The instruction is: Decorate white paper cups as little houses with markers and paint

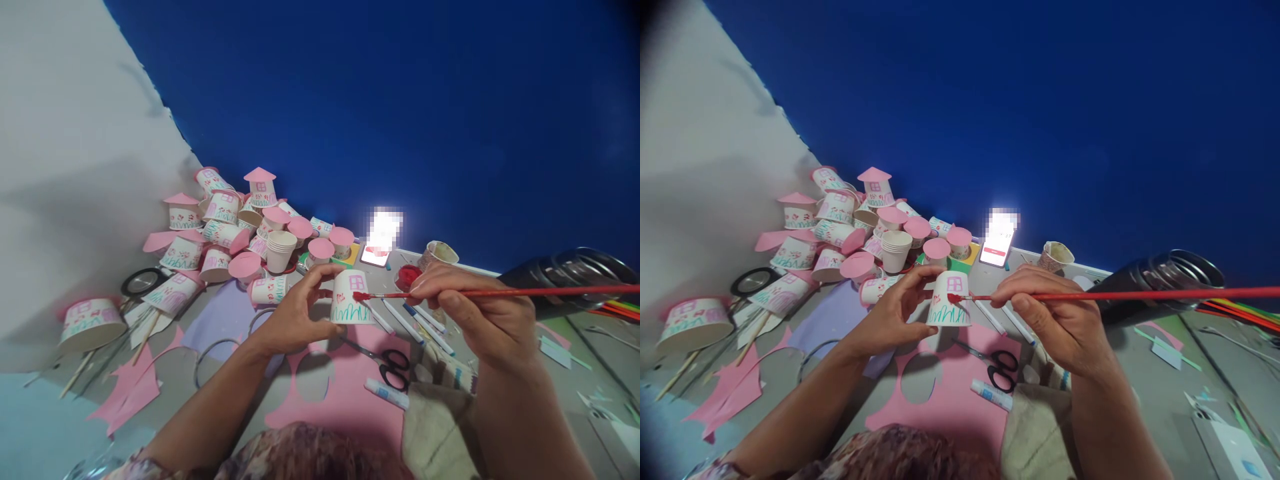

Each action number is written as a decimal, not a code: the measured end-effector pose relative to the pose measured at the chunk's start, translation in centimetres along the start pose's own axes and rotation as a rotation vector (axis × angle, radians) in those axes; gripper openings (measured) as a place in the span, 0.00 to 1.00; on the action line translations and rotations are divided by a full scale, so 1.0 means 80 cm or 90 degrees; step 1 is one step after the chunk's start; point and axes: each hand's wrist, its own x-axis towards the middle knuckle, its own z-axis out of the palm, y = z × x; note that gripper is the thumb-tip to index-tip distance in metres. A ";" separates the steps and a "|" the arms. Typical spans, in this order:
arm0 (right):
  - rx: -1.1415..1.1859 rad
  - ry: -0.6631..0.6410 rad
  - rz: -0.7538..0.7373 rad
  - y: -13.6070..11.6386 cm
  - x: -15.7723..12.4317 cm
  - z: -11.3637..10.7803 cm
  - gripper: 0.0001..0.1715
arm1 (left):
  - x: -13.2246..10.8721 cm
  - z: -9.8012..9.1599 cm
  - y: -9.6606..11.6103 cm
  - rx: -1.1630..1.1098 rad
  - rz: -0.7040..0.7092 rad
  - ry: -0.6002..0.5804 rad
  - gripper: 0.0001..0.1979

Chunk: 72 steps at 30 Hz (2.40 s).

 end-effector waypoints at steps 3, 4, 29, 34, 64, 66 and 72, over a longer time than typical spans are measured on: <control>-0.002 0.019 -0.002 0.000 -0.001 0.000 0.14 | 0.000 0.001 -0.001 0.004 0.001 0.000 0.42; -0.001 0.023 -0.002 -0.001 -0.001 0.000 0.14 | 0.000 0.001 -0.001 0.007 -0.001 0.003 0.41; -0.009 0.005 -0.003 -0.002 -0.002 0.000 0.13 | -0.001 0.004 0.001 0.021 -0.021 -0.002 0.42; -0.019 -0.028 -0.002 -0.002 -0.001 0.001 0.13 | 0.000 0.004 0.000 0.019 -0.020 -0.006 0.42; -0.007 -0.001 -0.001 -0.008 -0.001 -0.006 0.13 | -0.001 0.011 0.008 -0.052 -0.017 -0.034 0.40; -0.007 0.010 -0.002 -0.008 -0.002 -0.005 0.13 | -0.001 0.011 0.008 -0.050 -0.019 -0.035 0.40; -0.016 0.037 -0.008 -0.006 -0.006 -0.005 0.13 | -0.002 0.008 0.002 -0.013 -0.026 -0.024 0.41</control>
